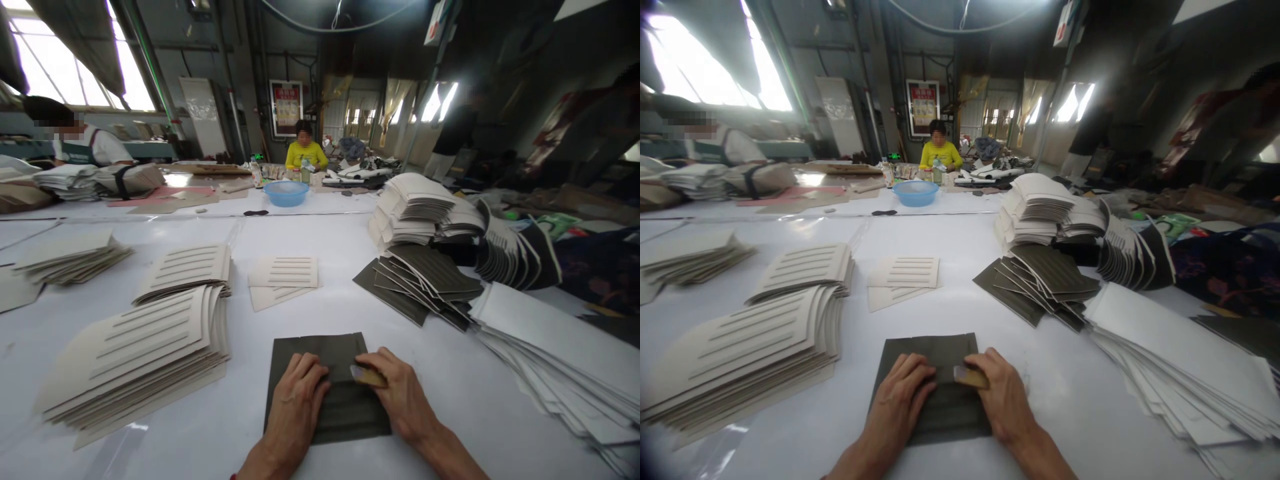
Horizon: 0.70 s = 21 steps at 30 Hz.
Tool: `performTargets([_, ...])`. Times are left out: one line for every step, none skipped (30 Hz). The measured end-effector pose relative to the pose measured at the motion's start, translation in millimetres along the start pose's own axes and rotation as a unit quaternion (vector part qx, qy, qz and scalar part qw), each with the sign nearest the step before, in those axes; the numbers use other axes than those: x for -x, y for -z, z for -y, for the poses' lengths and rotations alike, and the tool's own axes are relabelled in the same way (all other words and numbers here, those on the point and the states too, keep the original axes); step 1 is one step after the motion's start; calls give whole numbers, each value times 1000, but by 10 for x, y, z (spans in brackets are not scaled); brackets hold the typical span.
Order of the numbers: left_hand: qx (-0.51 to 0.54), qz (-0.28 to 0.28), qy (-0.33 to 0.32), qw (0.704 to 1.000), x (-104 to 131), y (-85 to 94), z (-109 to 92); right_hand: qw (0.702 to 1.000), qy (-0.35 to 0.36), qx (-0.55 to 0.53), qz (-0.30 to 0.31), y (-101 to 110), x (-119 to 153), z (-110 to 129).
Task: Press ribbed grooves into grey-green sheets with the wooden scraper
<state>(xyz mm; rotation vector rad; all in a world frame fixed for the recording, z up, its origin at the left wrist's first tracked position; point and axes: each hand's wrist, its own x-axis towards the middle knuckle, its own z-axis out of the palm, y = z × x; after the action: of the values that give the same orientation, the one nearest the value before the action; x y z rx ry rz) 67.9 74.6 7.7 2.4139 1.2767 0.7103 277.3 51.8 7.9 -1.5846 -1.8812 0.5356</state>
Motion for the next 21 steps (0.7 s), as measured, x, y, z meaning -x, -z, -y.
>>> performTargets([13, 1, -2, 1000, 24, 20, -6, 1000, -23, -2, -1, 80, 71, -64])
performTargets([25, 4, -3, 1000, 34, 30, -22, 999, -40, -3, 2, 155, 136, -112])
performTargets([32, 8, -4, 999, 27, 28, -47, 999, -48, -3, 11, 221, 191, -141])
performTargets([35, 15, -4, 999, 6, 14, -78, 998, -48, -2, 27, 273, 230, -151])
performTargets([34, 23, -4, 999, -26, -11, -113, 998, -46, -1, 48, 311, 255, -144])
performTargets([32, 31, -3, 999, -64, -44, -147, 997, -44, -2, 69, 334, 264, -127])
performTargets([31, 38, -3, 999, -100, -81, -177, 996, -44, -4, 83, 344, 261, -105])
performTargets([32, 43, -4, 999, -130, -121, -202, 995, -43, -9, 87, 343, 249, -82])
performTargets([33, 47, -6, 998, -149, -159, -219, 996, -41, -16, 82, 332, 231, -63])
performTargets([35, 49, -9, 998, -156, -194, -229, 997, -41, -21, 69, 314, 211, -49])
performTargets([36, 51, -13, 998, -152, -226, -233, 997, -42, -23, 56, 290, 192, -38])
performTargets([36, 51, -16, 998, -139, -253, -232, 998, -43, -24, 45, 262, 176, -30])
performTargets([34, 52, -19, 998, -120, -274, -228, 998, -45, -24, 39, 231, 163, -20])
performTargets([32, 51, -23, 998, -101, -290, -223, 998, -47, -25, 38, 198, 156, -6])
performTargets([30, 50, -27, 998, -82, -300, -217, 998, -47, -29, 40, 163, 153, 12])
performTargets([29, 48, -31, 998, -66, -303, -211, 997, -44, -36, 44, 127, 155, 34])
performTargets([29, 46, -35, 998, -52, -301, -207, 997, -38, -41, 46, 90, 162, 58])
performTargets([29, 43, -38, 998, -40, -295, -205, 998, -30, -43, 44, 52, 173, 82])
performTargets([31, 39, -39, 998, -28, -287, -204, 998, -20, -38, 38, 14, 188, 102])
performTargets([32, 35, -39, 998, -15, -278, -204, 999, -9, -29, 28, -23, 206, 116])
performTargets([34, 30, -38, 998, -1, -271, -205, 1000, 5, -18, 15, -59, 227, 123])
